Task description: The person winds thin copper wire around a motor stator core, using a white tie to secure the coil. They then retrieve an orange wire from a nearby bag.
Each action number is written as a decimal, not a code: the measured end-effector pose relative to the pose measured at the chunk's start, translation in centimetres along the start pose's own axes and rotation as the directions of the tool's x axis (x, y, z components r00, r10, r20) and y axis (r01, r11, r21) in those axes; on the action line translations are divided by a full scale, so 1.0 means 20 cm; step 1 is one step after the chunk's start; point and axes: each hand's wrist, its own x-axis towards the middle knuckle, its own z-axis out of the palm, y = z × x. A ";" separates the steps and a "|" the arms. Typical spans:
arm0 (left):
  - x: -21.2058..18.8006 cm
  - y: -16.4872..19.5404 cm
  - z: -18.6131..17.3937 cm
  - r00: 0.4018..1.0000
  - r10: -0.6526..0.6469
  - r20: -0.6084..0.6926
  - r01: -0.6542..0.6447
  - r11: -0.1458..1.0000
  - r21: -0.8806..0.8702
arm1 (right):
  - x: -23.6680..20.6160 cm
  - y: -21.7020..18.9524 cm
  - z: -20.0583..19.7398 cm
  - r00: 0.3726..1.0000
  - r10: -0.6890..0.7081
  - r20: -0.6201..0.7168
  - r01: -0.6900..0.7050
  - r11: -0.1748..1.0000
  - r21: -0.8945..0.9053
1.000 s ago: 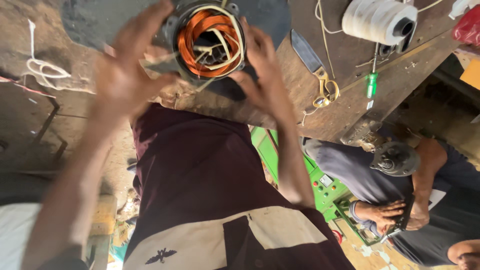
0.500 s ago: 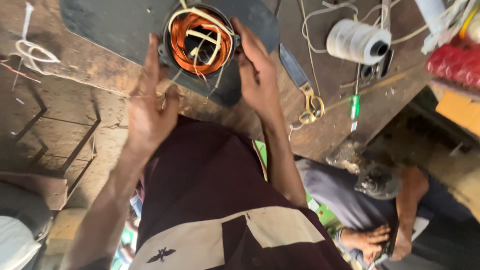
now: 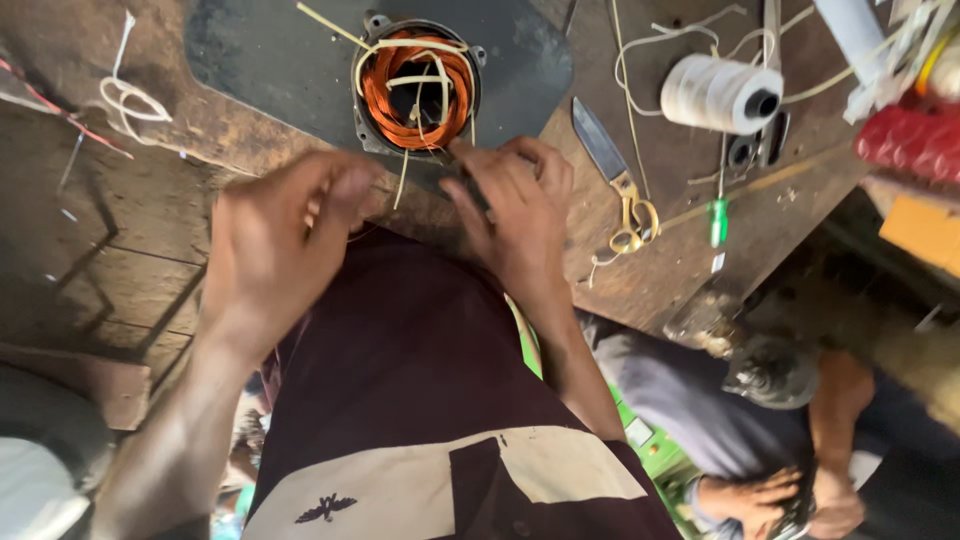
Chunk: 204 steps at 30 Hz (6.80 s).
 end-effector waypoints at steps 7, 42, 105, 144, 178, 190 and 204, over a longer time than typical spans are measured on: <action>0.24 -0.07 -0.05 0.937 -0.227 0.265 0.265 0.957 -0.118 | -0.04 -0.35 0.09 0.987 0.147 -0.063 -0.145 0.989 0.031; 0.20 -0.26 -0.69 0.626 -0.257 0.736 -0.145 0.889 0.434 | 0.02 -0.38 0.23 0.626 0.720 0.298 -0.666 0.296 0.685; 0.53 -0.28 -0.41 0.849 0.421 0.320 -0.476 0.872 0.114 | 0.33 -0.34 0.20 0.625 0.751 0.212 -0.733 0.470 0.492; 0.91 -0.12 -0.05 0.838 -0.281 0.467 0.399 0.900 -0.175 | 0.51 -0.09 0.21 0.434 0.852 0.294 -0.635 0.057 0.771; 0.90 -0.10 0.08 0.670 -0.510 0.539 0.733 0.569 -0.373 | 0.49 0.06 0.19 0.372 0.705 0.603 -0.390 -0.471 0.791; 0.92 -0.09 0.06 0.725 -0.408 0.554 0.634 0.709 -0.308 | 0.59 0.06 -0.04 0.661 0.661 0.356 -0.743 0.642 0.190; 0.88 -0.08 0.03 0.744 -0.354 0.567 0.592 0.744 -0.311 | 0.62 0.09 -0.03 0.801 0.524 0.289 -0.584 0.789 0.191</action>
